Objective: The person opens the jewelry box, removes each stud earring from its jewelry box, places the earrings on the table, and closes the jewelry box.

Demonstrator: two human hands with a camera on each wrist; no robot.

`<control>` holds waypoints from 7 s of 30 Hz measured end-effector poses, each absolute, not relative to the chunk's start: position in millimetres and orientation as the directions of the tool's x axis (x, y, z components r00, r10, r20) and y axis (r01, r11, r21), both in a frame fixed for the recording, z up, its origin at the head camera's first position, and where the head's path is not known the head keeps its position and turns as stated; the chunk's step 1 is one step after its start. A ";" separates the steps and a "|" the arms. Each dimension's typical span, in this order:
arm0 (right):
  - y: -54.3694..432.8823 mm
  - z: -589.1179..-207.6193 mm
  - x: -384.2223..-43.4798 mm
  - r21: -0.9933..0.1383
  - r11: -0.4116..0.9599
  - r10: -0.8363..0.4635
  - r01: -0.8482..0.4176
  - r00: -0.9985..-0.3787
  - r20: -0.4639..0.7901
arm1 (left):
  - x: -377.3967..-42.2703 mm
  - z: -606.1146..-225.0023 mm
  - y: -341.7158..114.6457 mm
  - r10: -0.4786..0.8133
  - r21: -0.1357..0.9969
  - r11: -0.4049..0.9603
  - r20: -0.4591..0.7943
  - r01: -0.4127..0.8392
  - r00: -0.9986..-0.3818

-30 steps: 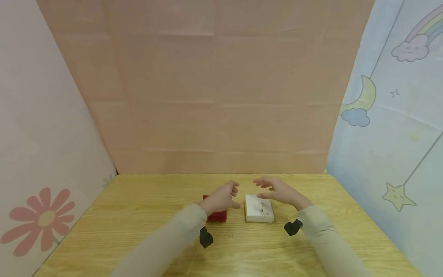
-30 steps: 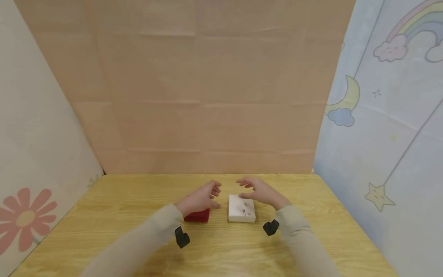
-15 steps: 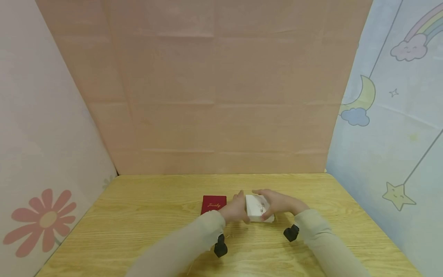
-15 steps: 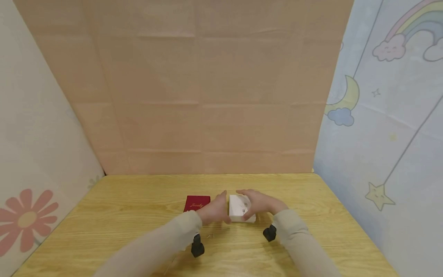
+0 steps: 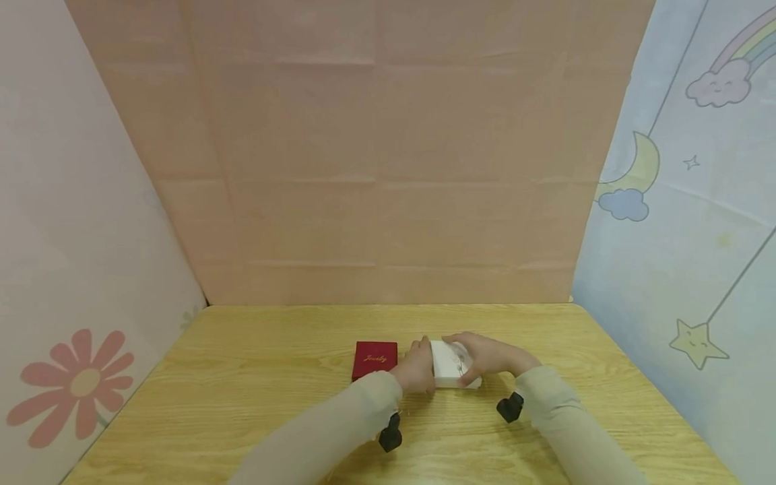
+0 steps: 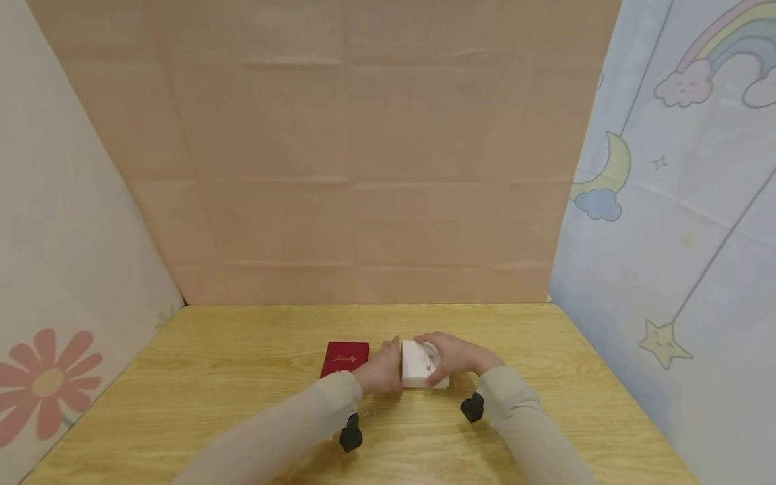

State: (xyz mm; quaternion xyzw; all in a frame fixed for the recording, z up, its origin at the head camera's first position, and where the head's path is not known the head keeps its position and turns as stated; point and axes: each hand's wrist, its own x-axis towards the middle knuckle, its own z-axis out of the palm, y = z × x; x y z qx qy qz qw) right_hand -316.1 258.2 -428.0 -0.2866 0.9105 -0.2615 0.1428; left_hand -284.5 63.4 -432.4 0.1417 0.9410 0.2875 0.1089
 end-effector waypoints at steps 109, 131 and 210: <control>229.1 -411.5 -311.2 -0.382 0.752 -0.617 -0.537 -0.778 -0.120 | -291.6 -439.6 71.3 0.173 0.625 0.780 -0.247 -0.020 -0.954; 223.3 -415.4 -310.9 -0.304 0.740 -0.646 -0.600 -0.761 -0.069 | -288.9 -432.9 73.7 0.166 0.595 0.803 -0.247 -0.014 -0.955; 349.7 -416.0 -334.2 -0.753 0.564 -0.447 -0.339 -0.892 0.067 | -281.8 -428.2 80.3 0.161 0.537 0.844 -0.218 0.020 -0.963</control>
